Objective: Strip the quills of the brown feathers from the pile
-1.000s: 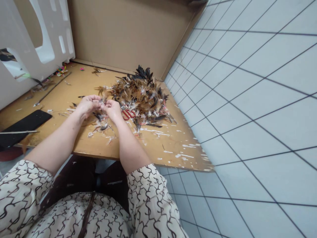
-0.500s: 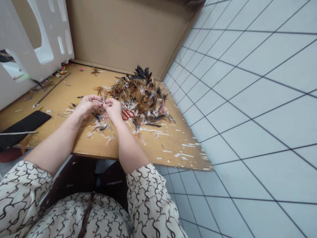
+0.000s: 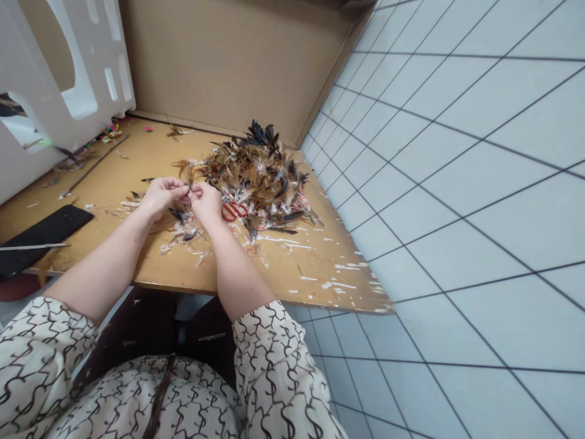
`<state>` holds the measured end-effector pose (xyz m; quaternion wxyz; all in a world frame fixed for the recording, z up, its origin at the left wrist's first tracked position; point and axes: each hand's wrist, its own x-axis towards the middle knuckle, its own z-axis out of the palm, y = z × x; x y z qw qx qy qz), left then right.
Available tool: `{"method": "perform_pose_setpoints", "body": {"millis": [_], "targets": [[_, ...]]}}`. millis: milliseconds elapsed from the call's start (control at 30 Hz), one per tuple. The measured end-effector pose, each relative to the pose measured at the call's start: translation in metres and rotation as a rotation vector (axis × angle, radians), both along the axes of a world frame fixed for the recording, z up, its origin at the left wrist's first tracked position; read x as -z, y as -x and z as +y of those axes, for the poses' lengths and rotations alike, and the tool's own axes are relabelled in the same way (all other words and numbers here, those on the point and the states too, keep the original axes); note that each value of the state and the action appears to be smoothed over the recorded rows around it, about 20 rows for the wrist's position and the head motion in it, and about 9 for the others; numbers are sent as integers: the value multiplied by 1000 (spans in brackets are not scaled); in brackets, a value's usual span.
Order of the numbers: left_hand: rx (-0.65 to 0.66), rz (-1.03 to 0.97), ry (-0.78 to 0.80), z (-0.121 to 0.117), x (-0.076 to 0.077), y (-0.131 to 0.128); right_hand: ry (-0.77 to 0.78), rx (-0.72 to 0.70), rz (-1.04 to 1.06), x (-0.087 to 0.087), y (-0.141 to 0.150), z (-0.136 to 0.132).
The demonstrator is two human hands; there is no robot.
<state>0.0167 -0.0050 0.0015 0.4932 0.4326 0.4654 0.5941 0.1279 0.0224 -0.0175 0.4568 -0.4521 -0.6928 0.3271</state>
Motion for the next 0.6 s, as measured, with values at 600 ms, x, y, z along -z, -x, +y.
{"method": "perform_pose_setpoints", "body": {"millis": [600], "targets": [[-91, 42, 102, -4, -8, -3, 19, 33, -67, -2, 0, -1]]}}
